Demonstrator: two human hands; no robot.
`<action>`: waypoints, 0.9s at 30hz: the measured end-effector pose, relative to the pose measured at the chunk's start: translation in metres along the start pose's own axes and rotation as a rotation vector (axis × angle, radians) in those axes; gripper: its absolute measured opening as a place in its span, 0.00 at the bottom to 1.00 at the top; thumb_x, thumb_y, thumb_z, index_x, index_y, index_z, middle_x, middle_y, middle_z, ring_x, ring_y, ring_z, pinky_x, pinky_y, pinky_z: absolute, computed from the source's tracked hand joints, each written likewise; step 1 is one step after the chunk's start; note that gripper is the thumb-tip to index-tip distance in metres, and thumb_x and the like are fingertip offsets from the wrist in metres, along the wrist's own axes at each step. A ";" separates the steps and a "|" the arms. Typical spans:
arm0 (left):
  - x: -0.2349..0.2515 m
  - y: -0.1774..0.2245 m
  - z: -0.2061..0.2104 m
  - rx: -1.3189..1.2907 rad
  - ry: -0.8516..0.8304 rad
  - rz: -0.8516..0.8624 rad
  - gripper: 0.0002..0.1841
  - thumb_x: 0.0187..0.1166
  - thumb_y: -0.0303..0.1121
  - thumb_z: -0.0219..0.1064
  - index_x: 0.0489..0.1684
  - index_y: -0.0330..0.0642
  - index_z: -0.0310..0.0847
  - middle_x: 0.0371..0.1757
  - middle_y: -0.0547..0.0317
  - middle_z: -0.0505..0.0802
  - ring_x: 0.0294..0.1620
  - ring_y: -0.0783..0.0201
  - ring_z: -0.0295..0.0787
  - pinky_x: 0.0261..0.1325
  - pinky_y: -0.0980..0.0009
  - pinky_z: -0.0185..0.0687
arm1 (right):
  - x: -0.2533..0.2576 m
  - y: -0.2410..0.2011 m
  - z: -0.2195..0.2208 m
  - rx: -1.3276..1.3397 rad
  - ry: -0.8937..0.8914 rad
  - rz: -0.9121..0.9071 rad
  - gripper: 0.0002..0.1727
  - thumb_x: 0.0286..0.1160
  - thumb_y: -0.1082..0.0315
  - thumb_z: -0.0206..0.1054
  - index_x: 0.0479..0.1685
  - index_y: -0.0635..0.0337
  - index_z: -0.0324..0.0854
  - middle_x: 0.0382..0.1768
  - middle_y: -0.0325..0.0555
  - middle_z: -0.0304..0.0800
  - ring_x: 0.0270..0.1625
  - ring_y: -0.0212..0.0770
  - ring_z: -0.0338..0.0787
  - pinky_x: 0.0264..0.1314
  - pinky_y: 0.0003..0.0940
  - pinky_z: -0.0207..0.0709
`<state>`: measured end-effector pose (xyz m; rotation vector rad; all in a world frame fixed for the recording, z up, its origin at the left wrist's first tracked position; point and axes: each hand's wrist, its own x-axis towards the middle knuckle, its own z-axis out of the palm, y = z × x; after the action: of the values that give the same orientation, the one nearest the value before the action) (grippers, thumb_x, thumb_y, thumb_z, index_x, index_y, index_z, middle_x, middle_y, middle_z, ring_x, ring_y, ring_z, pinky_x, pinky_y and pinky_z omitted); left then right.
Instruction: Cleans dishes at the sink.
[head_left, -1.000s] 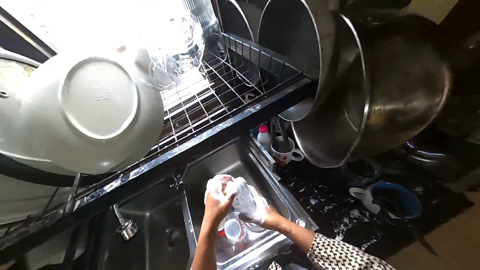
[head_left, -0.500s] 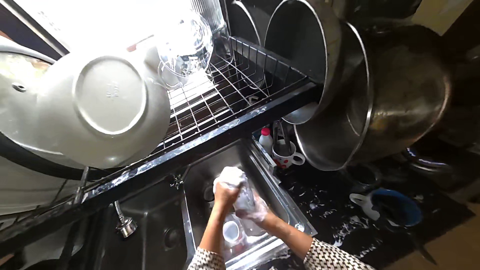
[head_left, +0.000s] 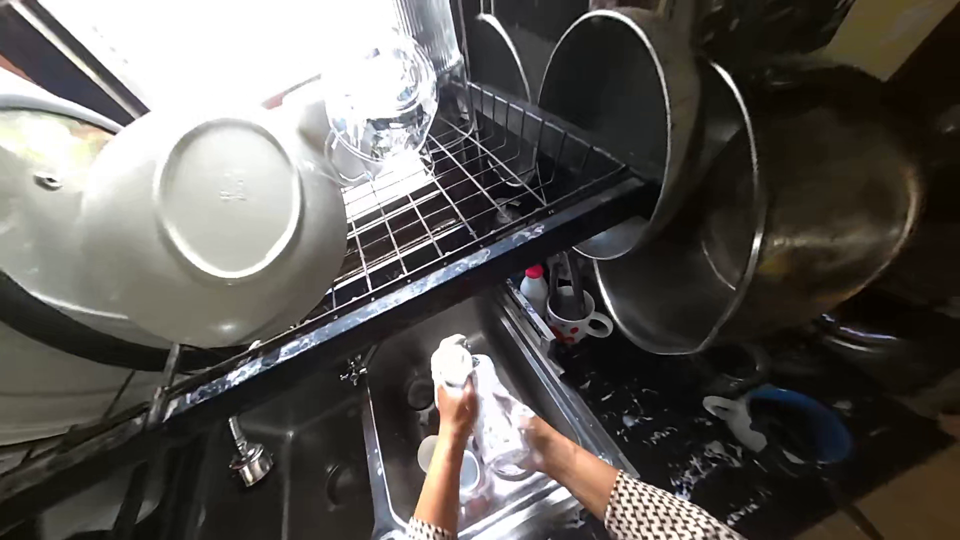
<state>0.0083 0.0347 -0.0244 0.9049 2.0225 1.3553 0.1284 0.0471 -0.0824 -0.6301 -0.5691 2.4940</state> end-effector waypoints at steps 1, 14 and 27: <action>-0.015 0.001 -0.001 0.078 -0.066 0.011 0.22 0.79 0.26 0.64 0.67 0.17 0.73 0.57 0.31 0.88 0.60 0.54 0.86 0.70 0.60 0.77 | -0.001 -0.003 0.005 0.129 0.034 0.039 0.25 0.94 0.54 0.34 0.51 0.51 0.78 0.34 0.39 0.91 0.37 0.33 0.91 0.40 0.33 0.87; -0.081 -0.091 -0.013 0.685 0.028 0.594 0.18 0.67 0.31 0.72 0.46 0.21 0.89 0.42 0.30 0.95 0.46 0.35 0.95 0.53 0.45 0.88 | 0.013 0.002 0.014 0.392 0.186 0.143 0.29 0.95 0.47 0.28 0.42 0.49 0.75 0.27 0.36 0.82 0.32 0.32 0.83 0.36 0.32 0.81; -0.089 -0.066 -0.019 0.482 0.165 0.654 0.26 0.67 0.36 0.78 0.54 0.19 0.84 0.49 0.31 0.93 0.54 0.45 0.94 0.65 0.57 0.85 | 0.003 -0.007 0.032 0.234 0.209 -0.029 0.18 0.96 0.60 0.39 0.50 0.54 0.75 0.33 0.39 0.84 0.37 0.32 0.86 0.41 0.31 0.83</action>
<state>0.0351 -0.0625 -0.0734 1.8465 2.3378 1.2898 0.1123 0.0457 -0.0542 -0.7708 -0.2036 2.3826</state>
